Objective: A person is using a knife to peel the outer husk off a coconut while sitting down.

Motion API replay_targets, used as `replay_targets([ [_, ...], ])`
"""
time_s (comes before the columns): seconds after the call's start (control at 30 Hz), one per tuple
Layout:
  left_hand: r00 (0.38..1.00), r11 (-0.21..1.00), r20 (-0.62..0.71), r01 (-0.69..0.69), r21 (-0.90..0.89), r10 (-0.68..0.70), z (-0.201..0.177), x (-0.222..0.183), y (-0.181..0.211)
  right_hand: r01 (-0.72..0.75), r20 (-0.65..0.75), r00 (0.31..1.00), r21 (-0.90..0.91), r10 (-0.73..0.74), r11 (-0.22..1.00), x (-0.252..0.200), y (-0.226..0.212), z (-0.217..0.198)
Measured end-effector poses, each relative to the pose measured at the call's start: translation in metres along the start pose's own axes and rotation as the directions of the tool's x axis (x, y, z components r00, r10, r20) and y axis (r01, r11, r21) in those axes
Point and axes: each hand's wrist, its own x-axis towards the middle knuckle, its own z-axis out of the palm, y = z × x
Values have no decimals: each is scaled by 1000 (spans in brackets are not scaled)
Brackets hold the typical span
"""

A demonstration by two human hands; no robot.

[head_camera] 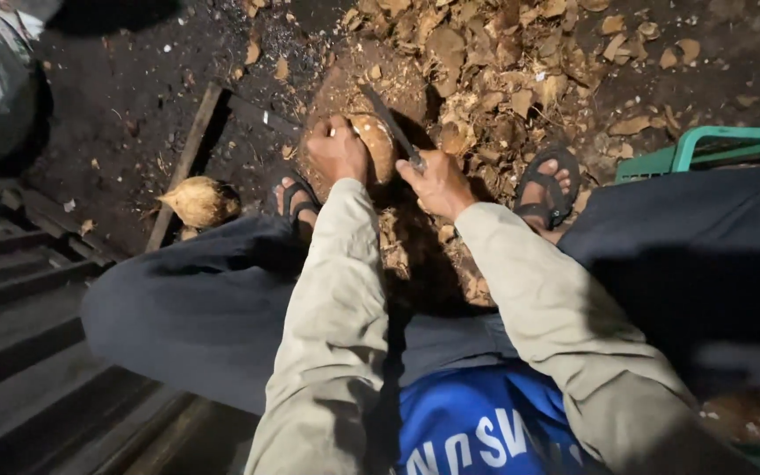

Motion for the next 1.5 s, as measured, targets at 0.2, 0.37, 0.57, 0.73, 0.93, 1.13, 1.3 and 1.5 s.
replay_targets([
  [0.2,998,998,-40,-53,-13,53,7,3,-10,148,-158,978,83,-134,986,-9,-43,-16],
  [0.37,997,997,-9,-76,15,76,-18,-18,3,91,-78,993,-12,-91,996,5,47,7],
  [0.57,990,987,-53,-134,-92,130,28,21,-50,56,-64,996,-68,-60,996,2,-15,-12],
  [0.73,986,985,-77,-153,-83,147,19,12,-32,37,-158,987,22,-34,999,-6,13,-1],
  [0.93,945,926,-144,-320,-203,295,1,-11,-45,-59,-9,998,6,59,998,-13,7,-13],
  [1.13,979,985,-121,-169,-39,163,23,14,-32,9,-140,990,144,12,990,-2,-8,-2],
  [1.3,988,991,-108,-118,-58,111,16,12,-32,6,5,1000,149,-7,989,-17,-34,-8],
  [1.5,986,990,-97,-138,-42,133,21,13,-32,-82,48,995,-61,85,995,2,7,10],
])
